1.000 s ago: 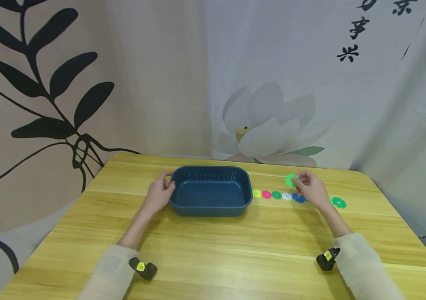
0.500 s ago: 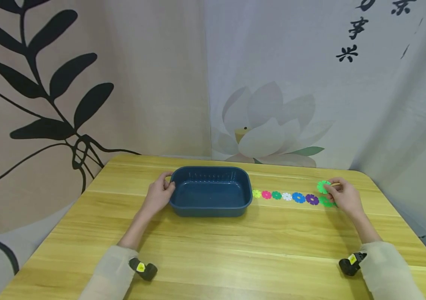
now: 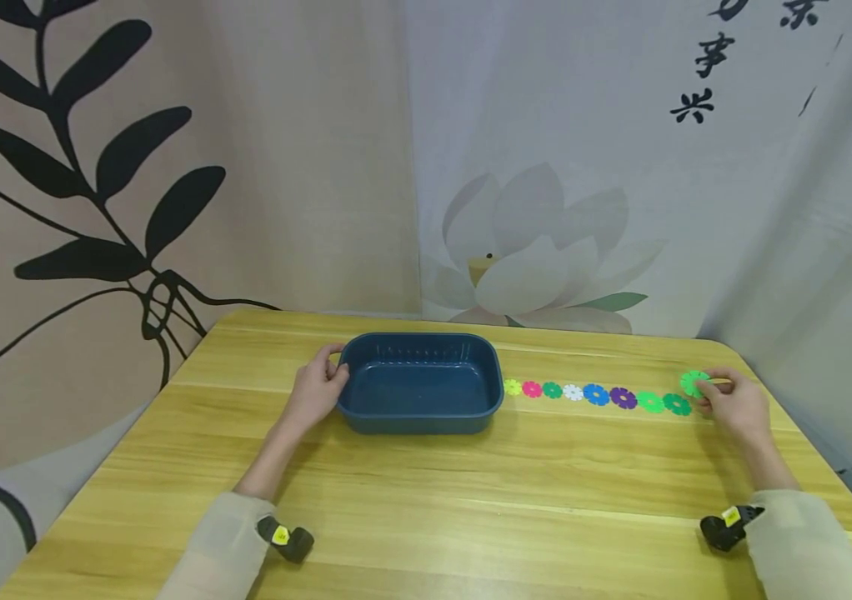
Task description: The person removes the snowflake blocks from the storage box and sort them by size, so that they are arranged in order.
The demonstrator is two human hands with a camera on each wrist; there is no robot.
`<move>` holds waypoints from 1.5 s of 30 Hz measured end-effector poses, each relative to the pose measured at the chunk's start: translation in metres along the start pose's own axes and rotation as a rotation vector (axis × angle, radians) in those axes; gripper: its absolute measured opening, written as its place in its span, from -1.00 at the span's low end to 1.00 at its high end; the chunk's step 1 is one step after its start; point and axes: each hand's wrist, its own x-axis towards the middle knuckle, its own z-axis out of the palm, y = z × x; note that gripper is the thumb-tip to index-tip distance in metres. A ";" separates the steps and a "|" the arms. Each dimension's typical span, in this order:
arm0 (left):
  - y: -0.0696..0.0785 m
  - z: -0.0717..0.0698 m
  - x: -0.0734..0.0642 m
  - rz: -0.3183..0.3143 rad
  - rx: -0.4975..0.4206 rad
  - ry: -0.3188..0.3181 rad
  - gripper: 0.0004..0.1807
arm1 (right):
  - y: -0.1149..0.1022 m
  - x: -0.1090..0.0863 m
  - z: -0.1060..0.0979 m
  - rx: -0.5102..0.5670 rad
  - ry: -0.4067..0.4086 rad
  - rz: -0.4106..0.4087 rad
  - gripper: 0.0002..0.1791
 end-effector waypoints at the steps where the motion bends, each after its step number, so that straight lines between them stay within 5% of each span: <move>1: 0.000 0.000 0.000 0.000 0.000 0.000 -0.53 | 0.002 0.000 -0.001 0.007 0.006 0.016 -0.56; 8: -0.001 0.000 0.000 -0.005 0.002 -0.002 -0.53 | 0.012 0.000 -0.009 0.006 0.005 0.124 -0.61; 17: 0.000 0.001 0.000 -0.011 -0.001 -0.004 -0.53 | 0.009 -0.002 -0.016 -0.267 0.004 0.164 -0.54; 37: 0.003 -0.003 0.001 0.001 -0.021 -0.039 -0.53 | 0.013 -0.007 -0.023 -0.281 -0.040 0.153 -0.48; 45: 0.002 -0.009 0.001 -0.025 -0.015 -0.029 -0.51 | 0.005 -0.014 -0.020 -0.276 -0.006 0.086 -0.50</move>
